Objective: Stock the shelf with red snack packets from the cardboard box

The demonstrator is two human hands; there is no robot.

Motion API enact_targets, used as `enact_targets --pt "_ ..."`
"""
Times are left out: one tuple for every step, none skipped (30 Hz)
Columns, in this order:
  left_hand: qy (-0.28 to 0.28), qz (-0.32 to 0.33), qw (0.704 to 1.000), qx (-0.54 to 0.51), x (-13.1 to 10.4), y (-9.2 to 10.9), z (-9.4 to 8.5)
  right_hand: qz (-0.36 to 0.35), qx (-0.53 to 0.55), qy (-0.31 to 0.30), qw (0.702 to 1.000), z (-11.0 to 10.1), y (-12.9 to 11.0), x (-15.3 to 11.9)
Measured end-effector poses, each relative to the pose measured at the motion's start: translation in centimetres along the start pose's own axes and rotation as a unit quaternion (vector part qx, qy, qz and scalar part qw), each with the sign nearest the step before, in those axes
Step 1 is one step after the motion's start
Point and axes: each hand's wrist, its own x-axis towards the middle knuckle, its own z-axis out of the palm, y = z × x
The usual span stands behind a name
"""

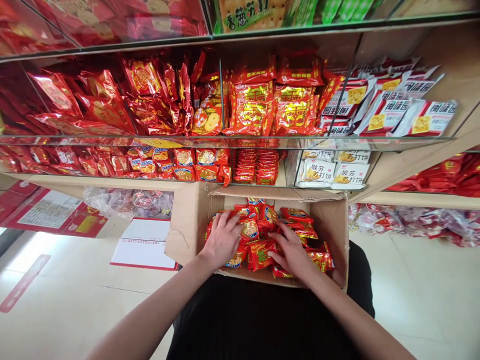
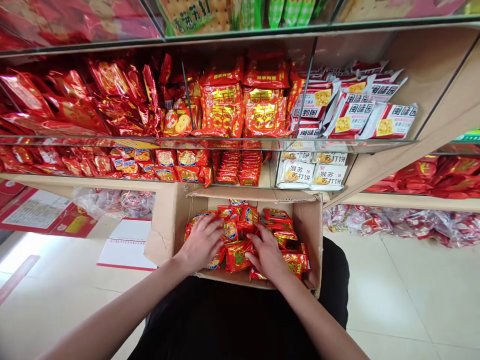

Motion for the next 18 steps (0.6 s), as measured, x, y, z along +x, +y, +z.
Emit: enact_targets --pt "0.001 0.016 1.000 -0.001 0.0 0.9 0.1 0.000 0.002 0.010 1.000 0.0 0.1 0.0" --pt "-0.005 0.031 0.999 -0.005 0.0 1.8 0.2 0.000 0.000 0.014 1.000 -0.1 0.0 0.0" --pt "-0.016 0.038 0.999 -0.008 0.1 2.7 0.5 0.001 -0.005 0.013 1.000 -0.1 -0.2 0.0" --pt "-0.025 0.036 0.999 -0.011 0.1 3.4 0.8 0.000 -0.009 0.009 1.000 -0.2 -0.4 0.0" --pt "-0.032 0.028 0.999 -0.014 0.1 4.1 1.2 -0.002 -0.012 0.005 1.000 -0.3 -0.7 0.0" --pt "-0.036 0.018 0.999 -0.019 0.1 4.5 1.6 -0.006 -0.013 0.002 1.000 -0.5 -1.0 -0.1" --pt "-0.036 0.013 0.999 -0.028 0.0 4.8 2.0 -0.012 -0.015 0.001 1.000 -0.7 -1.3 -0.3" --pt "-0.033 0.011 0.999 -0.040 -0.1 4.9 2.3 -0.020 -0.017 0.002 1.000 -1.0 -1.6 -0.5" --pt "-0.030 0.016 0.998 -0.054 -0.3 4.9 2.5 -0.031 -0.020 0.003 0.999 -1.3 -1.9 -0.7" --pt "-0.028 0.026 0.997 -0.068 -0.5 4.9 2.6 -0.043 -0.022 0.003 0.999 -1.5 -2.2 -1.0" --pt "-0.027 0.040 0.996 -0.080 -0.7 4.8 2.6 -0.056 -0.021 0.004 0.998 -1.7 -2.5 -1.2" --pt "-0.027 0.054 0.994 -0.091 -1.0 4.8 2.5 -0.067 -0.016 0.003 0.998 -2.0 -2.8 -1.4" --pt "-0.029 0.065 0.992 -0.101 -1.2 4.8 2.3 -0.077 -0.008 0.001 0.997 -2.2 -3.2 -1.5" --pt "-0.032 0.072 0.990 -0.114 -1.3 4.8 2.0 -0.082 0.003 -0.002 0.997 -2.5 -3.6 -1.6" --pt "-0.033 0.075 0.988 -0.132 -1.4 4.8 1.6 -0.084 0.017 -0.005 0.996 -2.8 -4.0 -1.6" --pt "-0.032 0.075 0.984 -0.158 -1.4 4.8 1.1 -0.084 0.033 -0.008 0.996 -3.1 -4.4 -1.6" --pt "-0.027 0.073 0.978 -0.195 -1.3 4.7 0.6 -0.081 0.050 -0.009 0.995 -3.6 -4.8 -1.4" --pt "-0.016 0.064 0.968 -0.240 -1.1 4.6 0.0 -0.073 0.067 -0.005 0.995 -4.2 -5.0 -1.2"
